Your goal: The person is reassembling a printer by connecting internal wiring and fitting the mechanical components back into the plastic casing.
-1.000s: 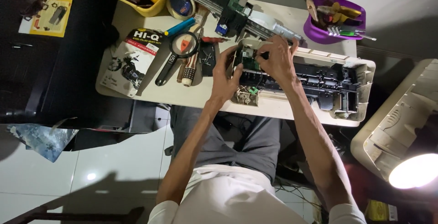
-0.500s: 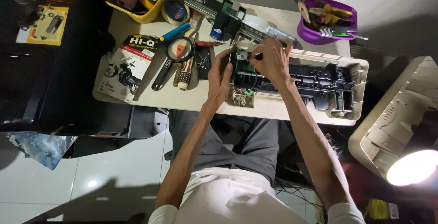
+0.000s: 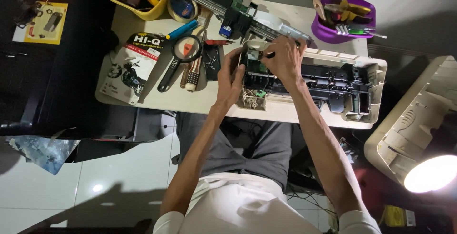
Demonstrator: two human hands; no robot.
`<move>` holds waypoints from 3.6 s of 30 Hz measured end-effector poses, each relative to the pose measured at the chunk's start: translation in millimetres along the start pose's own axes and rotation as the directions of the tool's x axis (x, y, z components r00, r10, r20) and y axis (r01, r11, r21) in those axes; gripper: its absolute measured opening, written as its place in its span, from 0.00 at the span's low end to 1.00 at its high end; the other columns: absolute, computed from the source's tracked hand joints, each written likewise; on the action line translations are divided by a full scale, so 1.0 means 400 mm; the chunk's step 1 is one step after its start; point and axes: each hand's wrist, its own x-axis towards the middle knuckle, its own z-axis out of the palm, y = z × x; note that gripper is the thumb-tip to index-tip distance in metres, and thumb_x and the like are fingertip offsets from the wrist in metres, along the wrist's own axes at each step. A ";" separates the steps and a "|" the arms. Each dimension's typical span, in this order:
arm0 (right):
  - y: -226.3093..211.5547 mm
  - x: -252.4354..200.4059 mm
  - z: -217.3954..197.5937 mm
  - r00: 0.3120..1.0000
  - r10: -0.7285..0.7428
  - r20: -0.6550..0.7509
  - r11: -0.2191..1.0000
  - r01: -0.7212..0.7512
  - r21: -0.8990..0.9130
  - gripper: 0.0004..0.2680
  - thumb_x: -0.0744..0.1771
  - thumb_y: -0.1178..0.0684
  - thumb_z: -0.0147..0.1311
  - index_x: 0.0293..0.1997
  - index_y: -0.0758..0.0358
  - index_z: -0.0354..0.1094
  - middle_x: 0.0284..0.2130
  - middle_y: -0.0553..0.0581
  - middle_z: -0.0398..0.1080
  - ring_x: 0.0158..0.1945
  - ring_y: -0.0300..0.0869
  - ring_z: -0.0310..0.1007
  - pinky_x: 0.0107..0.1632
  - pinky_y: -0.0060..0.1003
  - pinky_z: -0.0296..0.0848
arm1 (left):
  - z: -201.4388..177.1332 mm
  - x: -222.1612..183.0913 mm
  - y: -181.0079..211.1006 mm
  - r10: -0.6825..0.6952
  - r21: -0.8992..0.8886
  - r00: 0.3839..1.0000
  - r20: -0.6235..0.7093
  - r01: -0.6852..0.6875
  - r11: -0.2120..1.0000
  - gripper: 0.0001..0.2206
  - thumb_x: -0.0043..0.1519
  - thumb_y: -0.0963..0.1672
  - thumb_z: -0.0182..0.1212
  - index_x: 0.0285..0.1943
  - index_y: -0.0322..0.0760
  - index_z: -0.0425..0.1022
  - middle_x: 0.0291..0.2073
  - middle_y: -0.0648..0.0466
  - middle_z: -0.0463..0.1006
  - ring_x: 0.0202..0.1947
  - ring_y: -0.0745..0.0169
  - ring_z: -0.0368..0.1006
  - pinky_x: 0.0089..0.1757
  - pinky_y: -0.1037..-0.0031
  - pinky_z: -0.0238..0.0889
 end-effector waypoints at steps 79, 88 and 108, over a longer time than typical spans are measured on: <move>0.028 0.023 0.070 0.986 0.163 0.020 0.981 -0.160 -0.109 0.13 0.65 0.43 0.67 0.22 0.55 0.71 0.18 0.55 0.69 0.34 0.51 0.74 0.64 0.66 0.50 | 0.013 -0.010 -0.086 -0.057 0.142 0.998 0.034 0.052 0.988 0.22 0.75 0.46 0.45 0.78 0.36 0.56 0.70 0.32 0.63 0.70 0.28 0.59 0.66 0.42 0.56; 0.021 0.016 0.054 0.989 0.146 0.037 0.982 -0.140 -0.126 0.09 0.65 0.48 0.65 0.25 0.54 0.73 0.18 0.53 0.69 0.31 0.49 0.73 0.62 0.64 0.53 | 0.016 -0.008 -0.084 -0.057 0.125 0.998 0.027 0.053 0.991 0.22 0.75 0.46 0.45 0.78 0.35 0.56 0.68 0.30 0.64 0.69 0.28 0.60 0.64 0.42 0.57; 0.057 -0.007 -0.013 0.978 -0.114 0.173 0.993 0.113 0.010 0.05 0.69 0.47 0.55 0.39 0.44 0.79 0.55 0.50 0.68 0.62 0.49 0.66 0.68 0.78 0.43 | 0.020 -0.010 -0.028 -0.072 0.135 0.997 0.026 0.068 0.989 0.21 0.75 0.45 0.44 0.77 0.39 0.58 0.68 0.33 0.65 0.70 0.27 0.58 0.67 0.39 0.54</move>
